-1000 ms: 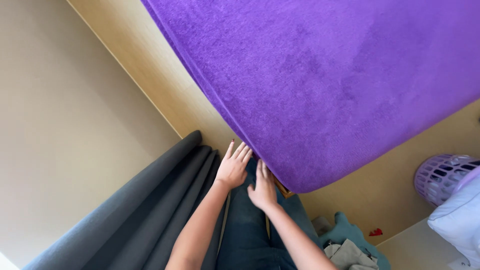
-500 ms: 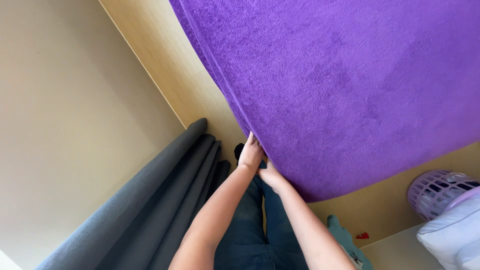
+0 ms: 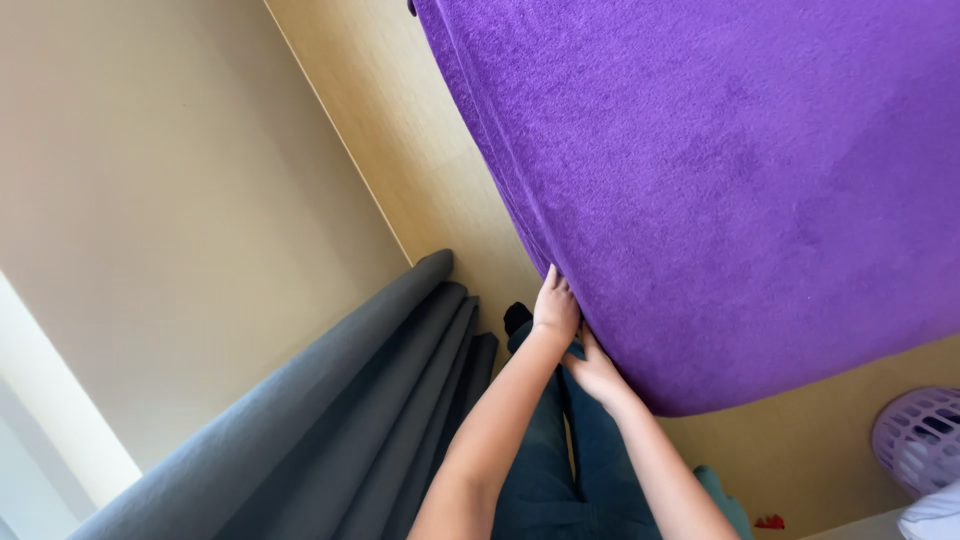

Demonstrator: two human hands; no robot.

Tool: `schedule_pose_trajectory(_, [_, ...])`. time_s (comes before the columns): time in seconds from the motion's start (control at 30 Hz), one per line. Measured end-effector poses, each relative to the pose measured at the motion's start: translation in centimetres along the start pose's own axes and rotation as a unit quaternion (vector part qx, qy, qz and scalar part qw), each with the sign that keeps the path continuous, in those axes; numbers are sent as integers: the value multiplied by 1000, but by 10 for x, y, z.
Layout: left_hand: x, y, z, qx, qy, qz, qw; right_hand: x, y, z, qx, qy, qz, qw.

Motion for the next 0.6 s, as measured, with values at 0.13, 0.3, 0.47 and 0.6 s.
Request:
schedule_pose_trajectory(0.13, [36, 48, 12, 23, 126, 17, 992, 7, 54, -22, 16, 32, 25, 999])
schedule_pose_trajectory(0.3, [18, 94, 21, 180, 295, 192, 919, 13, 58, -15, 106, 182, 112, 971])
schedule_pose_trajectory(0.47, [5, 92, 44, 101, 187, 174, 962, 2, 63, -39, 102, 247, 86, 960])
schedule_pose_trajectory(0.6, [9, 76, 52, 41, 81, 134, 987, 3, 52, -30, 33, 224, 67, 972])
Point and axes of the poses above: each hand's wrist, its own y-axis away from the middle knuckle, its own x-axis out of the back of the hand, z = x × y, the point moved 10 cm from there along -y, towards the middle knuckle, and after that the axes turned 8 degrees about -x, right-handed, at the moved point
